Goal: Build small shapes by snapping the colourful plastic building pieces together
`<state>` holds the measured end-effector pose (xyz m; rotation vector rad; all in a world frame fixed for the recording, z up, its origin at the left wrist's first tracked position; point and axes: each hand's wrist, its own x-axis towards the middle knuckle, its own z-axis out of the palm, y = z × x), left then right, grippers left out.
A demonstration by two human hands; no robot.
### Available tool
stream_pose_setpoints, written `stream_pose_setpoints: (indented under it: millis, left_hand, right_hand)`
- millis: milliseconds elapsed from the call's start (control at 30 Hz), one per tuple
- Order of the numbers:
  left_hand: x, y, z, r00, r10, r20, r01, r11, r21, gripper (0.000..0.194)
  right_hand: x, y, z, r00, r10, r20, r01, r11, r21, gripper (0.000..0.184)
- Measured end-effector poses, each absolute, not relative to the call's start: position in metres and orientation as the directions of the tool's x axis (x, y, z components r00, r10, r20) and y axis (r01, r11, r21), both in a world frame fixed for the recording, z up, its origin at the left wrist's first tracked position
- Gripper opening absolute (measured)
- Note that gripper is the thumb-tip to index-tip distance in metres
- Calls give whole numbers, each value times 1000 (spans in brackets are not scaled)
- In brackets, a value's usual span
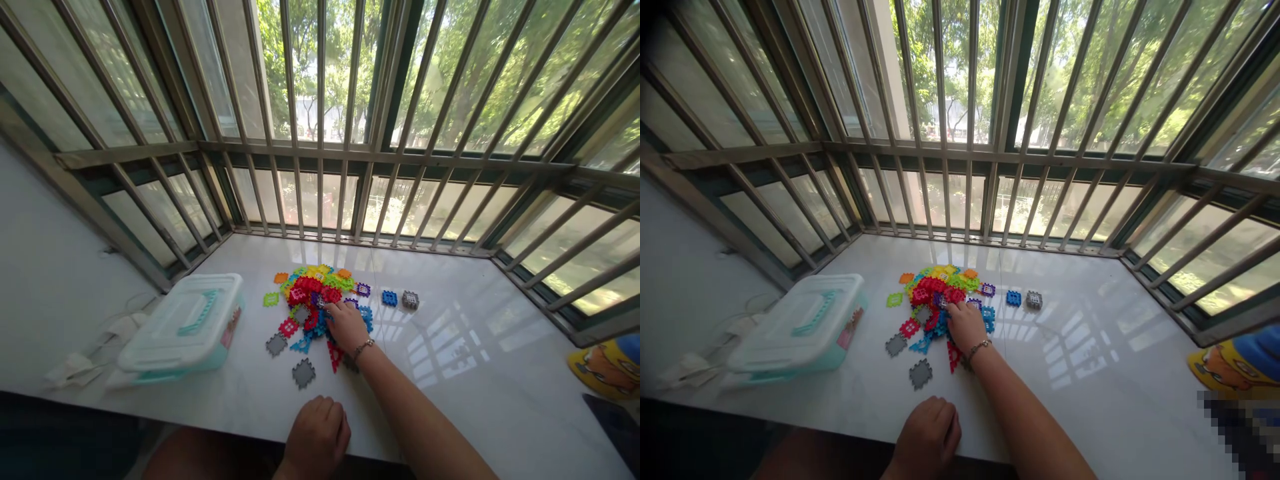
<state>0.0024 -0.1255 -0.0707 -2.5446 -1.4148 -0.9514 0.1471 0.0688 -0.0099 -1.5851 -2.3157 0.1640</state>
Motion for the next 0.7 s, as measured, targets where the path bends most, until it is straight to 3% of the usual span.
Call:
stream_pose_setpoints:
  millis: [133, 300, 467, 533, 600, 700]
  left_hand:
    - [3, -126, -70, 372, 741, 559, 792, -568, 225, 22]
    - [3, -126, -70, 372, 746, 552, 787, -569, 239, 22]
    - [3, -126, -70, 380, 751, 540, 791, -566, 231, 23]
    - [3, -127, -70, 376, 750, 544, 791, -566, 234, 23]
    - [3, -127, -69, 370, 753, 544, 791, -562, 240, 23]
    - [3, -127, -68, 376, 759, 531, 791, -561, 242, 23]
  right_hand:
    - [154, 60, -17, -344, 910, 233, 865, 403, -299, 18]
    - [166, 48, -22, -355, 891, 282, 835, 438, -333, 11]
    - [190, 29, -20, -220, 883, 415, 707, 438, -555, 19]
    - [207, 22, -23, -110, 927, 358, 617, 346, -707, 22]
    - [227, 17, -29, -3, 978, 210, 483, 185, -856, 32]
    - [253, 11, -38, 139, 990, -5, 214, -35, -976, 50]
